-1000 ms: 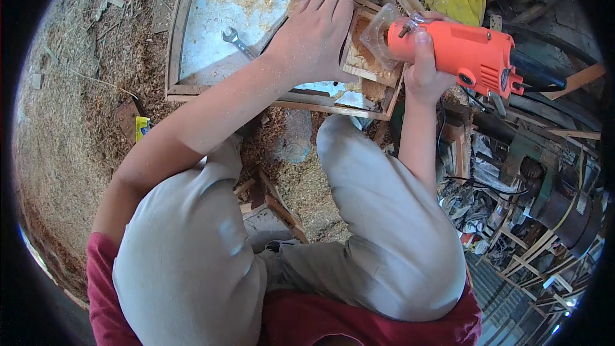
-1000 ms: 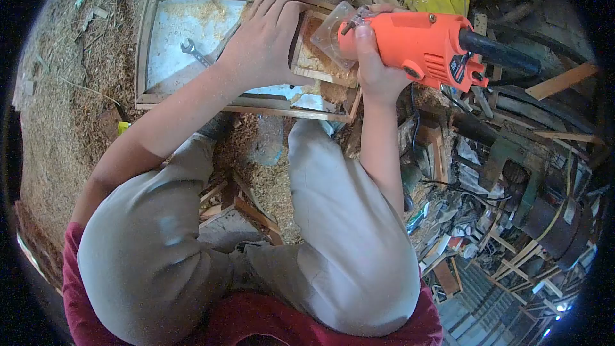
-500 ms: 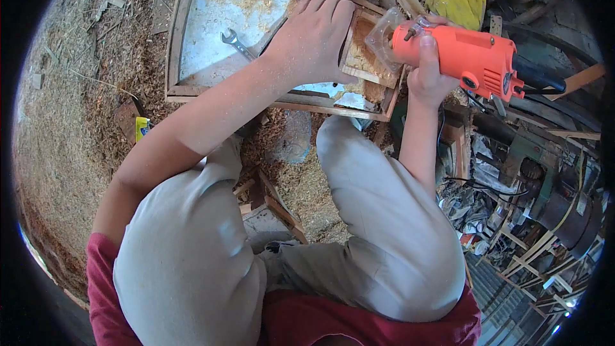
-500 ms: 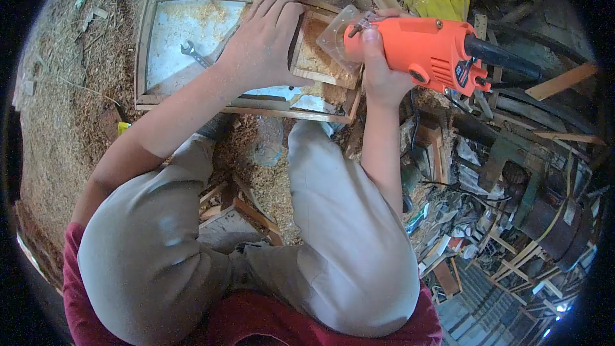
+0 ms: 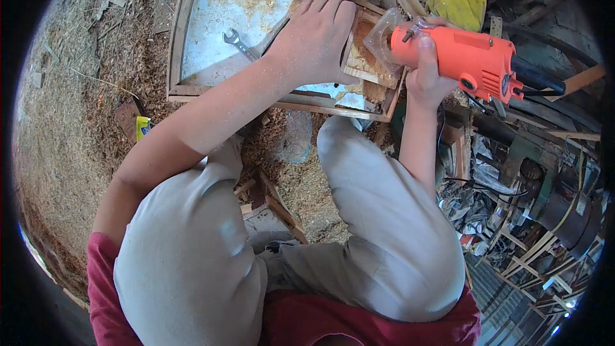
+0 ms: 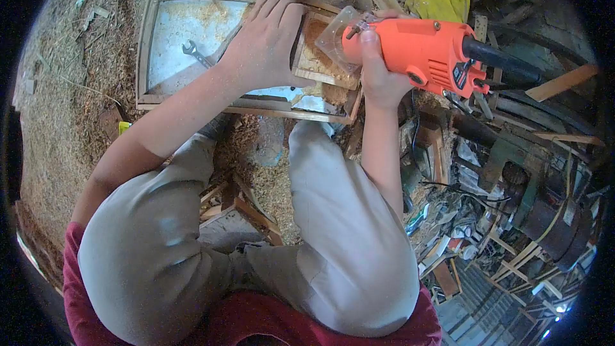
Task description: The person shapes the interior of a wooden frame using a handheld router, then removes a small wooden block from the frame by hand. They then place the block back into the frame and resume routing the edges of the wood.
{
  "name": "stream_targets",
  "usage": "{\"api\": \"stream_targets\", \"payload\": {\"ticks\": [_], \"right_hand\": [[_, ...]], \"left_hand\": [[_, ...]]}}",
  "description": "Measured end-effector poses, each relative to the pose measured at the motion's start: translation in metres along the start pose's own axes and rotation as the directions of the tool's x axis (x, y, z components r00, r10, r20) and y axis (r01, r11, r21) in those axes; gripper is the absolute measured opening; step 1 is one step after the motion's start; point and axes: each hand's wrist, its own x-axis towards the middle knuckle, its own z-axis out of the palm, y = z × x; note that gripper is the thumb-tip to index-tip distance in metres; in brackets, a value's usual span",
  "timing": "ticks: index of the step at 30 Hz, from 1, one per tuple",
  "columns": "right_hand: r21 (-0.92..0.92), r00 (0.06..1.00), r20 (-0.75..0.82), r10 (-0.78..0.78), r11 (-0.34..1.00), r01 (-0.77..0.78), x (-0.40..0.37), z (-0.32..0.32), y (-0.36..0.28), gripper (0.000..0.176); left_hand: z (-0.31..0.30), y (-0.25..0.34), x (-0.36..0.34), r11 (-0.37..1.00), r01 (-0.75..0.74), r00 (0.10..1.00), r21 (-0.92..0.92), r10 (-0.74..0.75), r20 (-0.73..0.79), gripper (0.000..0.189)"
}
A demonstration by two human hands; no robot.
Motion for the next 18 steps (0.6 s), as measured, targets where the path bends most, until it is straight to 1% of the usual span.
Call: {"api": "stream_targets", "payload": {"ticks": [2, 5, 8, 11, 18], "right_hand": [[0.053, 0.999, 0.04, 0.008, 0.999, -0.01, 0.0, -0.003, 0.005, 0.053], [0.058, 0.998, 0.057, -0.013, 0.998, 0.01, 0.001, 0.004, 0.001, 0.05], [0.075, 0.997, 0.078, -0.011, 0.997, 0.005, 0.001, 0.008, 0.0, 0.046], [-0.028, 0.998, 0.07, 0.0, 1.0, 0.002, 0.002, 0.014, -0.007, 0.045], [-0.025, 0.999, 0.042, 0.011, 1.0, -0.01, 0.003, 0.008, -0.003, 0.047]], "left_hand": [[-0.001, 0.0, 0.0, 1.0, -0.001, 1.0, 0.01, 0.001, 0.007, 0.109], [0.001, -0.002, 0.0, 1.0, -0.029, 0.999, 0.012, 0.03, -0.041, 0.107], [0.003, -0.002, 0.001, 0.999, -0.031, 0.998, -0.006, 0.031, -0.058, 0.108], [0.002, -0.002, 0.001, 1.0, -0.029, 0.998, 0.001, 0.029, -0.055, 0.108], [0.0, -0.002, 0.0, 1.0, -0.024, 0.999, 0.008, 0.024, -0.031, 0.108]]}}
